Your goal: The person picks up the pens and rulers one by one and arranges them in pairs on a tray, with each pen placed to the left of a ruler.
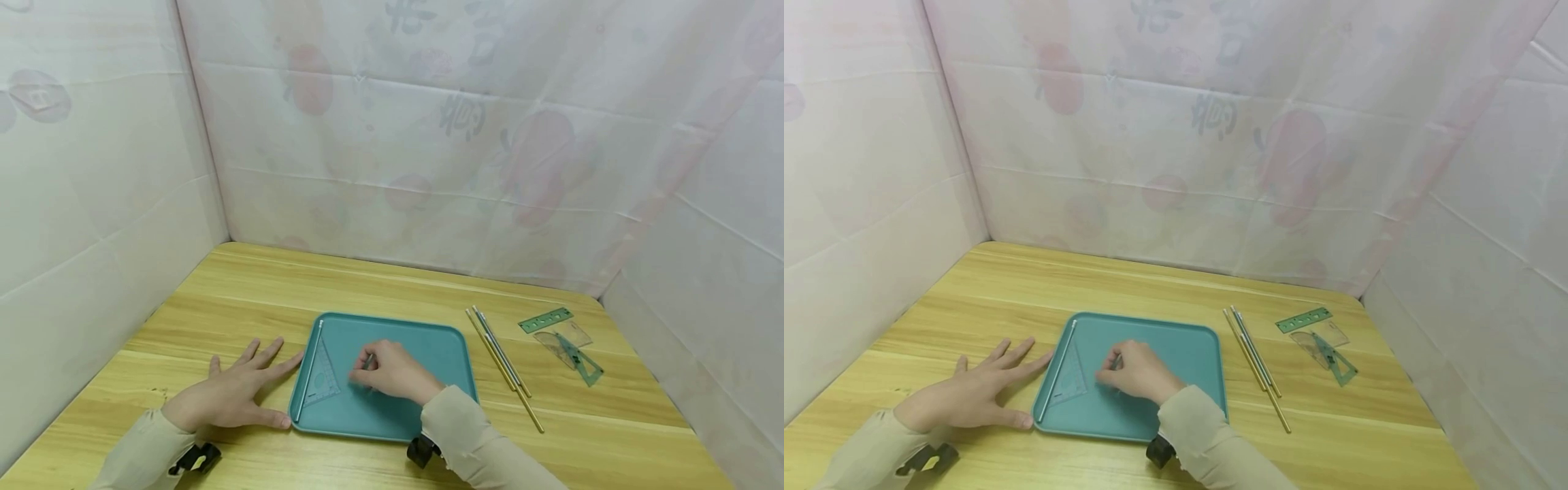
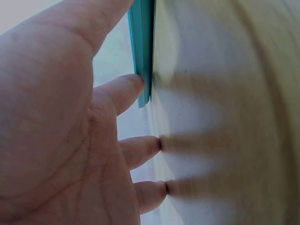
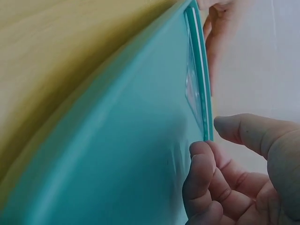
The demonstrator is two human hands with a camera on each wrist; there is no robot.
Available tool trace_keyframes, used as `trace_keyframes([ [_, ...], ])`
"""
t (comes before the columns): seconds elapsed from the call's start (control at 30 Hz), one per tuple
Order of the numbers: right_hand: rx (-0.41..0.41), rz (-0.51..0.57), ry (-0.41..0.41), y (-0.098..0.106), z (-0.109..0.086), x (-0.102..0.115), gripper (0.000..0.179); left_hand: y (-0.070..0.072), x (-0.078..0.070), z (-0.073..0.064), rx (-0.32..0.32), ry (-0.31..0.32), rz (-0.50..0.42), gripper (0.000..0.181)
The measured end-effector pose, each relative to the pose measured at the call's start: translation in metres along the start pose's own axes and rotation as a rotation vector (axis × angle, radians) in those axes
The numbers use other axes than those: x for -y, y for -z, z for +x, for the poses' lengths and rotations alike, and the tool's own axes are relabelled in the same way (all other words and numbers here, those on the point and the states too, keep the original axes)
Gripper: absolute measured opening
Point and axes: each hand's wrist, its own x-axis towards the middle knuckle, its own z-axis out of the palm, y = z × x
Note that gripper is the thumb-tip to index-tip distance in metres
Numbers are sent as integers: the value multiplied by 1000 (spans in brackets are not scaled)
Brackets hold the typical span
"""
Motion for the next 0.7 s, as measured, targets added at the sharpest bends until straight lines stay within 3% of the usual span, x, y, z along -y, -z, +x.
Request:
trace_keyframes([
  [0.7,-54,20,-44,41,-25,-31,19,-3,2,2,-20,-18,-11,107],
])
